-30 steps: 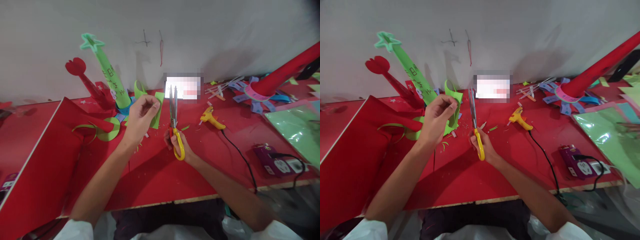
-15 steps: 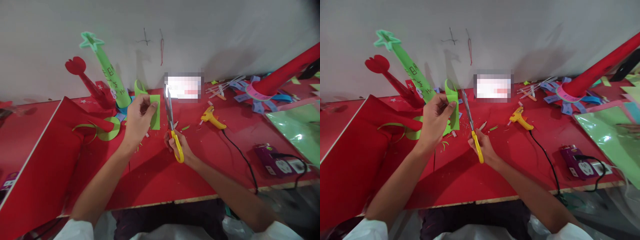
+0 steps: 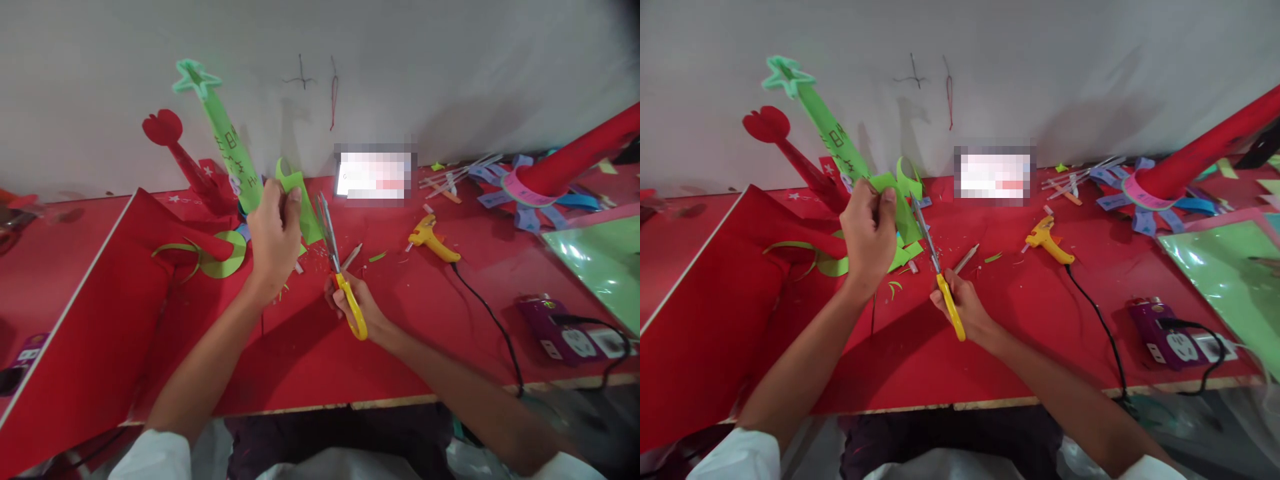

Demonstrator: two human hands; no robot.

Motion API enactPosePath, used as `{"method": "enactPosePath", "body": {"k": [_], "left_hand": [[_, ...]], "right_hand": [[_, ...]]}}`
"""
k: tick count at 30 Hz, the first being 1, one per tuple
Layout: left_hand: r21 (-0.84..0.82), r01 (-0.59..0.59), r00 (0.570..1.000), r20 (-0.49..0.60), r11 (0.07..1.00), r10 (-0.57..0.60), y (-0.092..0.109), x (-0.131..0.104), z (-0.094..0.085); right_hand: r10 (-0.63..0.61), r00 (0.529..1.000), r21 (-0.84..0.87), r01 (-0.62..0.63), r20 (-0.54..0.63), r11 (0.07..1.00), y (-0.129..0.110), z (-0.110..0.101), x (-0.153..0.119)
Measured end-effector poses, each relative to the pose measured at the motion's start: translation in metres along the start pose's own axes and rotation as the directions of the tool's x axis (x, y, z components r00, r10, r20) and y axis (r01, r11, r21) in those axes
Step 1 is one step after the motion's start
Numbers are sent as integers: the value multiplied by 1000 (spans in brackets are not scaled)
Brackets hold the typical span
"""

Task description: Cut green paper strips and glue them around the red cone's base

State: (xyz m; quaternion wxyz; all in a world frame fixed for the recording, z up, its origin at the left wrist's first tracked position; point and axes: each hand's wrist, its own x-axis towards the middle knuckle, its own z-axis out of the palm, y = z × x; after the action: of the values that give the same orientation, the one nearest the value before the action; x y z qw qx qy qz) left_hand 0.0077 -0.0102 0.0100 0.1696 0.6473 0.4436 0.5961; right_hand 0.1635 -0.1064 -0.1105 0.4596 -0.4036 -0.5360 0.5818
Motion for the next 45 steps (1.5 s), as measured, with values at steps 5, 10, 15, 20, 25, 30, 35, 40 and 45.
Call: {"method": "enactPosePath", "body": {"k": [5, 10, 15, 20, 25, 30, 35, 40, 45], "left_hand": [[10, -28, 999, -42, 1000, 28, -7, 5, -5], [4, -55, 995, -82, 998, 55, -2, 10, -12], [73, -66, 992, -106, 995, 73, 4, 13, -15], [73, -43, 996, -74, 996, 49, 3, 11, -13], [30, -39, 997, -70, 999, 41, 1, 10, -12], [45, -65, 994, -87, 997, 69, 2, 12, -14], [25, -41, 995, -85, 999, 43, 2, 12, -14], [-40, -29, 997, -78, 999, 25, -5, 12, -15], [-43, -27, 996, -87, 999, 23, -3, 11, -14]], "right_hand": [[17, 1000, -52, -18, -18, 998, -2, 2, -3], [14, 1000, -76, -13, 4, 997, -6, 3, -6], [10, 1000, -54, -8, 20, 999, -6, 2, -5], [47, 999, -39, -46, 27, 998, -8, 3, -5], [50, 998, -29, -50, 24, 998, -9, 3, -5], [37, 998, -51, -34, 46, 998, -4, 1, -5], [17, 998, -43, -14, 63, 999, -2, 0, -5], [17, 998, -47, -14, 65, 999, -1, 0, -5], [27, 998, -74, -23, 56, 997, -2, 1, -5]]}}
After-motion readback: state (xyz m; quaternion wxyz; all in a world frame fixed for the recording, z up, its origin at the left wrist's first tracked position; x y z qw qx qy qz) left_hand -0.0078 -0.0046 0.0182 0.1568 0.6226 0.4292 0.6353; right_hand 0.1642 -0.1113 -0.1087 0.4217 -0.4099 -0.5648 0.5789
